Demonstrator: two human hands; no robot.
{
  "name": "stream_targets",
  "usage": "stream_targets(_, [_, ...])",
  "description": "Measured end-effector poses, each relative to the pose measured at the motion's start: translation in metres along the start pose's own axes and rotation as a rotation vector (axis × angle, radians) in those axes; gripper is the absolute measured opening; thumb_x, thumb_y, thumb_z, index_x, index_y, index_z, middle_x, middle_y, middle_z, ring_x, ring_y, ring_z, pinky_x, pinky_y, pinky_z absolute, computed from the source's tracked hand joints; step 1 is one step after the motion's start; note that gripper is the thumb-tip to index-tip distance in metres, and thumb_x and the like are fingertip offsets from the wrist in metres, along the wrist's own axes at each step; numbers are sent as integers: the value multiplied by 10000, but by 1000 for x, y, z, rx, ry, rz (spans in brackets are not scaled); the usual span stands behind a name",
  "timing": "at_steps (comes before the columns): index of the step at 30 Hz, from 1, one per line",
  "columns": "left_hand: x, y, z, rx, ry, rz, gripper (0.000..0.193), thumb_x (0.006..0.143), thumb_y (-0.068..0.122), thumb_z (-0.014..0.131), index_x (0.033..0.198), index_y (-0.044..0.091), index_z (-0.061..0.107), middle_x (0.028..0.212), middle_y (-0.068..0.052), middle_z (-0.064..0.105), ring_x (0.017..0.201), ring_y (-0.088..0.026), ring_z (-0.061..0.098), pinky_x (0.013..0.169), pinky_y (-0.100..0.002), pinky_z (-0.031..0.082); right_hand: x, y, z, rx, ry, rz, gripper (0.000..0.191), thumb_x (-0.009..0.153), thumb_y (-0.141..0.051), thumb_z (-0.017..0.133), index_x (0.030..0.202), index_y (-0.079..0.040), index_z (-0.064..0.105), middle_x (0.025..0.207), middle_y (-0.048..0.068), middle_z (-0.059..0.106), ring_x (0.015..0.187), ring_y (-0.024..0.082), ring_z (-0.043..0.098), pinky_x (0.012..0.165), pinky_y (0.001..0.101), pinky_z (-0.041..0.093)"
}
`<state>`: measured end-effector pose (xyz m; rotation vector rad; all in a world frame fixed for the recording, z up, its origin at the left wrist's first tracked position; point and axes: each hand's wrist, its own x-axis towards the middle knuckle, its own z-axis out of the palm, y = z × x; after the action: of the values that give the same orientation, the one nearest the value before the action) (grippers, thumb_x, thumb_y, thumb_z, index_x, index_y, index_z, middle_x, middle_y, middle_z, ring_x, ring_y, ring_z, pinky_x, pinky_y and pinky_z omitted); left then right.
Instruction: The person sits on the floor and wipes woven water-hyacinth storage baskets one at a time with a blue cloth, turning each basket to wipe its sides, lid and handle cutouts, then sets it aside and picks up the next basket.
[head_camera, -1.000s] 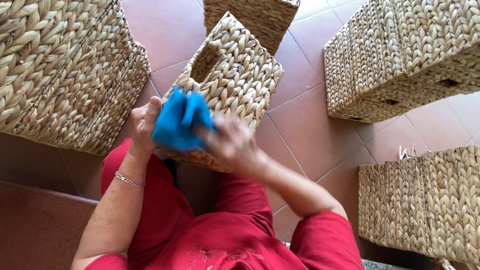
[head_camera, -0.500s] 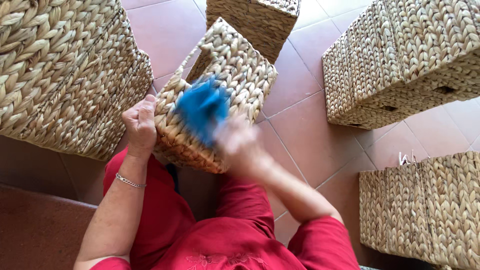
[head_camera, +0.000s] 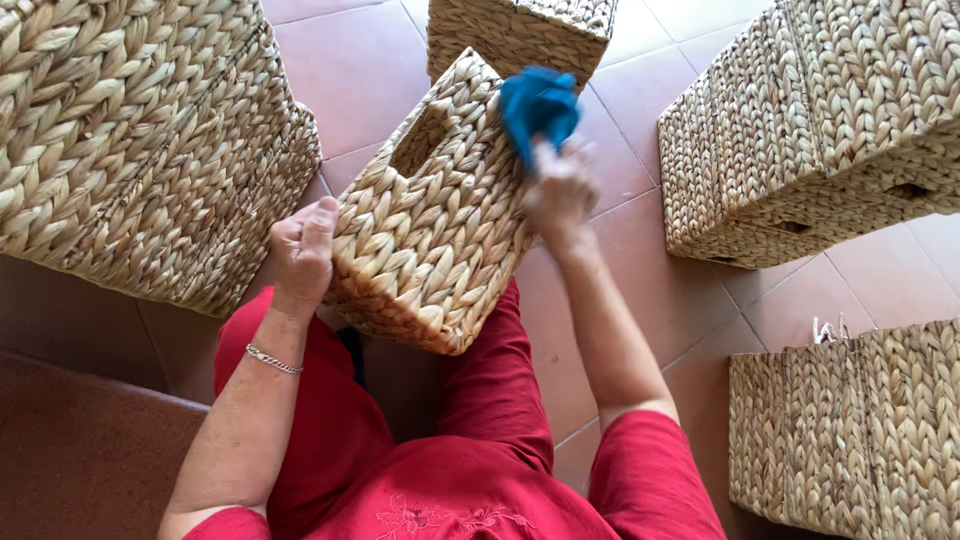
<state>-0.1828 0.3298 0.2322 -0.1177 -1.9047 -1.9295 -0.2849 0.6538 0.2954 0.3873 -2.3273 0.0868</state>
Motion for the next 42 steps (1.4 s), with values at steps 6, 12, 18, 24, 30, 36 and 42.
stream_targets(6, [1, -1, -9, -19, 5, 45, 348, 1132, 155, 526, 819, 5, 553, 803, 90, 497, 759, -36, 414, 643, -255, 358, -72, -120, -125, 467, -87, -529, 404, 836, -81, 650, 1239, -56, 668, 1131, 201, 595, 988, 327, 616, 754, 450, 560])
stream_targets(12, [-8, 19, -6, -121, -124, -79, 240, 1082, 176, 545, 980, -12, 653, 856, 105, 593, 776, -17, 480, 680, -230, 412, -27, -72, -52, 351, 42, -350, 367, 907, -68, 654, 1265, -146, 675, 1185, 136, 597, 1015, 323, 633, 717, 453, 554])
stream_targets(18, [-15, 19, -4, -54, -194, -99, 305, 1103, 208, 576, 906, -10, 656, 798, 103, 533, 744, -24, 428, 636, -224, 381, 17, 30, 30, 65, -52, 140, 370, 898, -174, 696, 1267, -180, 700, 1083, 171, 654, 961, 418, 628, 750, 486, 549])
stream_targets(24, [-23, 39, -30, -51, -329, -317, 282, 1101, 191, 595, 907, 1, 672, 813, 51, 548, 753, -67, 463, 656, -257, 395, 2, 40, -12, 645, -232, 388, 358, 957, -227, 717, 1289, -96, 694, 1136, 152, 710, 1029, 294, 690, 906, 425, 536])
stream_targets(30, [5, 115, -48, 206, -587, -548, 632, 807, 296, 665, 1389, 69, 567, 1043, -45, 721, 942, -139, 670, 796, -312, 557, -42, 20, -71, 1024, -220, 399, 275, 983, -152, 734, 1224, -32, 678, 1045, 78, 711, 975, 132, 643, 904, 300, 538])
stream_targets(36, [60, 139, 4, 637, -562, -361, 526, 1035, 501, 609, 1128, -13, 670, 871, -59, 677, 819, -168, 608, 724, -350, 483, -66, -37, -126, 1205, -212, 170, 229, 1028, -104, 696, 1237, -23, 649, 1099, 58, 640, 1048, 141, 613, 958, 294, 517])
stream_targets(42, [64, 155, 51, 486, -504, -370, 399, 1008, 420, 705, 937, 32, 772, 740, -1, 662, 628, -79, 538, 538, -275, 444, -84, -72, -171, 1171, -187, 126, 261, 1019, -88, 689, 1270, -41, 635, 1116, 93, 608, 1052, 200, 620, 945, 321, 517])
